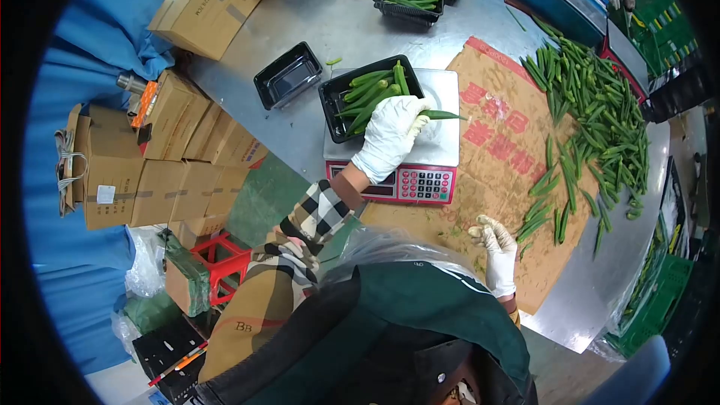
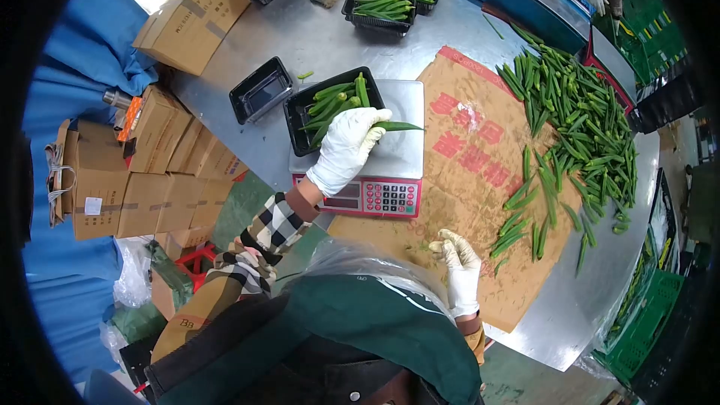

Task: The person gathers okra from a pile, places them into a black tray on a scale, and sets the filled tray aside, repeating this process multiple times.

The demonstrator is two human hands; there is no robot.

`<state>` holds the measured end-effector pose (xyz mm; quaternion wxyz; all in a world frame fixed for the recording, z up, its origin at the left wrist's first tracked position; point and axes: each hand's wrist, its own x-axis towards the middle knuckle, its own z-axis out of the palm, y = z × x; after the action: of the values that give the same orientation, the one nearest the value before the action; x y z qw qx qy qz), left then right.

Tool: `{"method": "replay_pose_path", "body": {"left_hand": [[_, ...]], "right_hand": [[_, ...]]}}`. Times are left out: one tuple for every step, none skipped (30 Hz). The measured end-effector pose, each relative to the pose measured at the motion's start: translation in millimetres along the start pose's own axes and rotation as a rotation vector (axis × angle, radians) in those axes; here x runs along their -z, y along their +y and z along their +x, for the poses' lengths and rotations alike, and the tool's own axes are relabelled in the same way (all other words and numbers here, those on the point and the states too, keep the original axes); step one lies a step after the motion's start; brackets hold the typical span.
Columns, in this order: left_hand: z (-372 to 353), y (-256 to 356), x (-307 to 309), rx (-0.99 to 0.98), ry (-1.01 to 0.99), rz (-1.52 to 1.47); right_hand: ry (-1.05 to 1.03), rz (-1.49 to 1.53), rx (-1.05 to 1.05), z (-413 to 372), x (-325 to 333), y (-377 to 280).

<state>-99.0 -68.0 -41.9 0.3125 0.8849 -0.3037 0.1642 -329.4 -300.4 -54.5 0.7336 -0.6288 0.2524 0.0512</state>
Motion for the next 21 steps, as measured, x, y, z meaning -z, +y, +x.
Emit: {"method": "replay_pose_path", "body": {"left_hand": [[0,-3,2,-0.031,-0.038,0.061],[-1,-4,2,-0.101,0.014,0.151],[-2,-8,7,-0.094,-0.034,0.2],[-4,-13,15,-0.085,-0.083,0.25],[-6,-20,24,-0.109,-0.108,0.277],[-8,-25,34,-0.077,-0.186,0.331],[-10,-28,43,-0.068,-0.178,0.393],[-12,-33,51,-0.06,-0.17,0.455],[-16,-39,56,-0.004,-0.198,0.448],[-19,-45,60,0.052,-0.226,0.44],[-26,-51,63,0.122,-0.186,0.296],[-26,-51,70,0.113,-0.116,0.302],[-22,-51,77,0.248,-0.048,0.13],[-20,-53,83,0.383,0.02,-0.044],[-20,-57,85,0.483,0.166,-0.221],[-21,-64,87,0.581,0.314,-0.397],[-28,-81,94,0.637,0.333,-0.356],[-37,-102,93,0.732,0.385,-0.449],[-39,-112,94,0.796,0.392,-0.449],[-44,-118,95,0.862,0.399,-0.448],[-44,-116,98,0.928,0.383,-0.509]], "right_hand": [[-0.005,-0.018,0.011,0,1,0],[-0.006,-0.011,0.012,1,3,1],[-0.004,-0.003,0.008,1,4,4],[-0.004,0.005,0.003,1,6,5],[0.005,0.003,-0.008,1,7,5],[0.013,0.002,-0.02,1,8,4],[0.021,0.001,-0.031,1,8,4],[0.02,0.002,-0.033,2,8,4],[0.019,0.002,-0.034,2,7,5],[0.017,0.001,-0.035,3,7,5],[0.008,-0.007,-0.03,3,6,5],[0.0,-0.013,-0.024,4,4,4],[-0.007,-0.02,-0.02,4,4,4],[-0.002,-0.016,-0.03,4,4,4],[0.0,-0.012,-0.039,4,4,3],[0.0,-0.009,-0.048,4,5,4],[0.004,-0.001,-0.046,4,5,5],[0.005,0.007,-0.044,5,6,6],[0.005,0.014,-0.043,6,7,7],[0.001,0.018,-0.049,7,7,8],[-0.002,0.022,-0.057,8,7,8]]}}
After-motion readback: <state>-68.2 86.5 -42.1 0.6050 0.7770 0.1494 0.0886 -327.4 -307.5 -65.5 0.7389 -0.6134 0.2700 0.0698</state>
